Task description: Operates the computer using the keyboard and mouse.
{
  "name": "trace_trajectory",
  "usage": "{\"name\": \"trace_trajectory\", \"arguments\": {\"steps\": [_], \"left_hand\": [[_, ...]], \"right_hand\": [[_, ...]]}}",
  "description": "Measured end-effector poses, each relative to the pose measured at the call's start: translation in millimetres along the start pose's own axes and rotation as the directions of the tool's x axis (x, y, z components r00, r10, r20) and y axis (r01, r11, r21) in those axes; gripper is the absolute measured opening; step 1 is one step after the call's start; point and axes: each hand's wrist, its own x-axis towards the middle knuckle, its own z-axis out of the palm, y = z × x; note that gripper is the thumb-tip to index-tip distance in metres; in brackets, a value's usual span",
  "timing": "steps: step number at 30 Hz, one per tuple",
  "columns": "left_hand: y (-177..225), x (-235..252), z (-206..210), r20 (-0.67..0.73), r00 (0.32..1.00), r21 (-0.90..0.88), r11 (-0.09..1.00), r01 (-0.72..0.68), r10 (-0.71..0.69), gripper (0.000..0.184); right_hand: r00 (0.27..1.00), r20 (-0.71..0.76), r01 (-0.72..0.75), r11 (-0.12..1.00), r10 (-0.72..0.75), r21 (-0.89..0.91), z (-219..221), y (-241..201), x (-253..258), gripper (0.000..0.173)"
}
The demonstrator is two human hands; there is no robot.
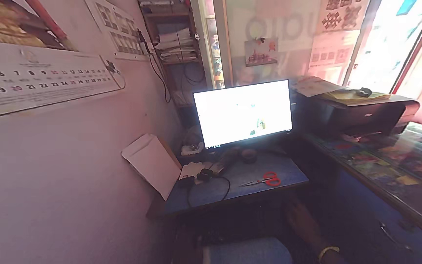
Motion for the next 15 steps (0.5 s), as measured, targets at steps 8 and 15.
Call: {"name": "trace_trajectory", "arguments": {"steps": [8,15], "left_hand": [[-0.6,-2.0,0.9,-0.014,1.000,-0.003,1.000,-0.014,0.014,0.061],[3.7,3.2,-8.9,-0.003,0.999,-0.019,0.998,-0.054,0.054,0.059]], "right_hand": [[1.000,0.012,-0.018,0.999,0.018,0.032,2.0,2.8,-1.1,0.049],[1.000,-0.004,-0.016,0.999,0.016,0.046,-1.1,-0.2,-11.2,0.049]]}}
